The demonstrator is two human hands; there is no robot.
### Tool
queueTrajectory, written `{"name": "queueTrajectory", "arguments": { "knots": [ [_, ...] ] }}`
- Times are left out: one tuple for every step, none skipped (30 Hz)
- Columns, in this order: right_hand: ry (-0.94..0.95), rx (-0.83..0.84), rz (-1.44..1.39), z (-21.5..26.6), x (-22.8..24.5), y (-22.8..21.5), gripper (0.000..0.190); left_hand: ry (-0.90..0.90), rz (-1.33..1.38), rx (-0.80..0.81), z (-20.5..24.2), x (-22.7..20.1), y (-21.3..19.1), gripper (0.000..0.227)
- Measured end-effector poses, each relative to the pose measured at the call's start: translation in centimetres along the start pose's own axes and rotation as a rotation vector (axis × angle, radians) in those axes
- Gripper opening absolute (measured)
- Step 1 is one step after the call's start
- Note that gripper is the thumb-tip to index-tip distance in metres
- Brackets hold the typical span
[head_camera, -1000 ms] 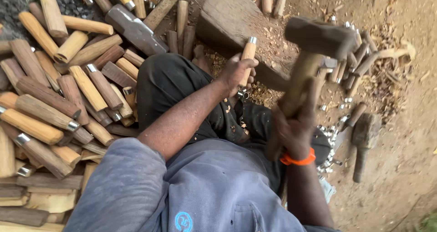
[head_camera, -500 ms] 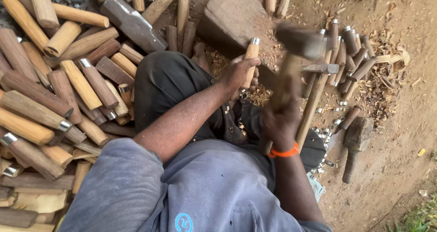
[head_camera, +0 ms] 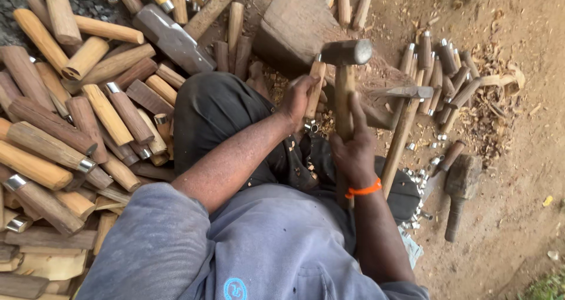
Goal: The person inserts metal ferrules into the ends of wooden handles and uses a hammer to drive them flush. The person repeatedly picks up wooden handles and metal ferrules, aligns them, and strikes the ferrule with a hammer.
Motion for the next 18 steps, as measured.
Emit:
{"name": "queueTrajectory", "arguments": {
  "knots": [
    [0.016, 0.016, -0.068, 0.0, -0.1, 0.0, 0.088, -0.009, -0.009, -0.017, 0.0, -0.3, -0.2, 0.04],
    [-0.032, -0.017, -0.108, 0.2, -0.2, 0.1, 0.088, -0.005, -0.003, -0.004, 0.1, -0.2, -0.4, 0.04],
    [-0.08, -0.049, -0.148, 0.4, -0.1, 0.2, 0.089, -0.001, 0.004, 0.009, 0.2, -0.1, -0.7, 0.041],
    [-0.125, -0.081, -0.183, 0.9, -0.1, -0.2, 0.09, -0.001, 0.014, 0.024, 0.1, 0.2, -0.7, 0.042],
    [-0.159, -0.11, -0.143, 1.1, 0.2, -0.3, 0.088, 0.007, 0.05, 0.041, 0.1, 0.7, -0.8, 0.043],
    [-0.206, -0.149, -0.108, 0.9, 0.7, -0.5, 0.087, 0.027, 0.078, 0.063, -0.3, 0.6, -0.8, 0.045],
    [-0.253, -0.188, -0.073, 0.5, 1.3, -0.5, 0.086, 0.047, 0.106, 0.086, -0.6, 0.4, -0.7, 0.046],
    [-0.195, -0.107, -0.039, 0.1, 1.9, -0.4, 0.088, 0.051, 0.113, 0.064, -0.8, 0.3, -0.7, 0.044],
    [-0.137, -0.027, -0.006, 0.0, 2.5, -0.5, 0.09, 0.055, 0.121, 0.043, -0.7, 0.3, -0.6, 0.043],
    [-0.079, 0.053, 0.026, 0.0, 3.0, -0.6, 0.093, 0.061, 0.127, 0.021, -0.5, 0.3, -0.5, 0.041],
    [-0.042, 0.053, -0.024, 0.2, 3.4, -1.1, 0.091, 0.136, 0.023, 0.047, -0.1, 0.2, -0.3, 0.035],
    [-0.012, 0.059, -0.072, 0.2, 3.6, -1.7, 0.09, 0.219, -0.079, 0.068, 0.2, -0.1, -0.1, 0.029],
    [0.018, 0.066, -0.121, 0.5, 3.6, -2.6, 0.089, 0.302, -0.181, 0.086, 0.3, -0.6, 0.2, 0.024],
    [-0.011, 0.039, -0.188, 0.9, 3.3, -4.0, 0.087, 0.506, -0.394, 0.069, 0.0, -1.4, 0.7, 0.023],
    [-0.04, 0.013, -0.257, 1.4, 2.8, -5.5, 0.084, 0.71, -0.607, 0.05, -0.3, -2.2, 1.2, 0.025],
    [-0.173, 0.0, -0.419, 2.8, 2.3, -7.9, 0.062, 0.905, -0.82, 0.027, -0.5, -2.8, 1.7, 0.03],
    [-0.384, -0.02, -0.405, 3.5, 1.8, -9.7, 0.069, 1.055, -0.9, 0.009, -1.2, -3.6, 2.1, 0.03],
    [-0.599, -0.045, -0.389, 4.0, 1.5, -12.0, 0.076, 1.21, -0.974, -0.004, -2.4, -4.6, 2.6, 0.031]
  ]
}}
Point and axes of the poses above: each hand's wrist, its own z-axis away from the middle knuckle, its own y-axis out of the palm, x = y × z, the point moved 1 cm from there along -z, towards the middle knuckle, and after that the axes turned 2 degrees about y, right-handed, at the moved point
